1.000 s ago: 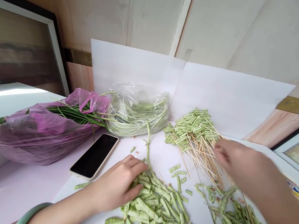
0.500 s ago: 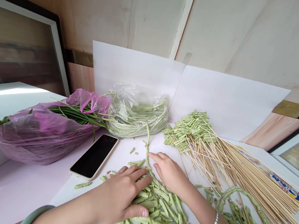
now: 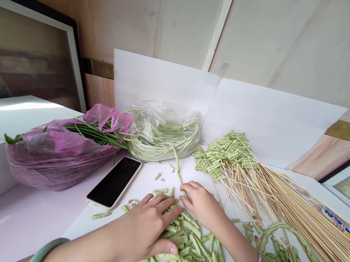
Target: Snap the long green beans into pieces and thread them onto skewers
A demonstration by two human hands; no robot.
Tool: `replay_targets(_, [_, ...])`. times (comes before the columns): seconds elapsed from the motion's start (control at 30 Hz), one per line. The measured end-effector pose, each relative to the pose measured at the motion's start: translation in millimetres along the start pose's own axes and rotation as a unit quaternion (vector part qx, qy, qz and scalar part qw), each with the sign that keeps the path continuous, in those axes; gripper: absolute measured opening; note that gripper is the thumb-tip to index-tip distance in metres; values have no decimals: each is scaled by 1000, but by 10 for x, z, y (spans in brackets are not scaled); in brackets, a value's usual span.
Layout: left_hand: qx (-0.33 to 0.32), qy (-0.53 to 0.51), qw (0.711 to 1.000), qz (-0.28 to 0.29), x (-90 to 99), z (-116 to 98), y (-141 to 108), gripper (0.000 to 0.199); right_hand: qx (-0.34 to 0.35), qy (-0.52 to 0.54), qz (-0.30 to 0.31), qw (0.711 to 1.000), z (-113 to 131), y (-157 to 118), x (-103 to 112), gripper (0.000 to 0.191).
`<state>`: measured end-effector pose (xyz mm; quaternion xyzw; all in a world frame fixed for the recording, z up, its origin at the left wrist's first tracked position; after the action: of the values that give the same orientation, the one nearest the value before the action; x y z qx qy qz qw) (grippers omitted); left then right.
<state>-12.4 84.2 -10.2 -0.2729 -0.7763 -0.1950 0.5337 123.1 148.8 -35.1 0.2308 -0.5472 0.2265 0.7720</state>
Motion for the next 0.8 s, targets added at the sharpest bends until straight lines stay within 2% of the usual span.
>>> replay_targets(0.13, [15, -3, 1000, 0, -13, 20, -10, 79, -43, 84, -24, 995, -114, -2, -56, 28])
replay_targets(0.3, [36, -8, 999, 4, 14, 17, -9, 73, -80, 215, -116, 966, -301, -6, 44, 29])
replay_targets(0.47, [57, -42, 997, -15, 96, 23, 14, 64, -75, 359, -230, 901, -397, -71, 280, 29])
replay_targets(0.6, [66, -88, 992, -57, 146, 43, 19, 48, -59, 462, -302, 832, -304, -162, 482, 32])
replay_targets(0.7, [69, -134, 984, -93, 172, 63, 8, 35, -53, 508, -331, 794, -171, -214, 578, 41])
replay_targets(0.8, [81, -171, 975, -116, 185, 100, -3, 32, -47, 531, -331, 779, -36, -240, 600, 43])
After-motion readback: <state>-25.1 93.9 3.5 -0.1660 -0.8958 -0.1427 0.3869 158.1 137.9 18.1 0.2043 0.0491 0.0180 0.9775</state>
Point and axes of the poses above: each hand's wrist, its own y-axis towards the middle knuckle, its own x-axis out of the back of the hand, z = x × y, the point moved 6 cm from there along y, towards the middle knuckle, and after that the axes turned 13 degrees about x, right-handed, at the moved point
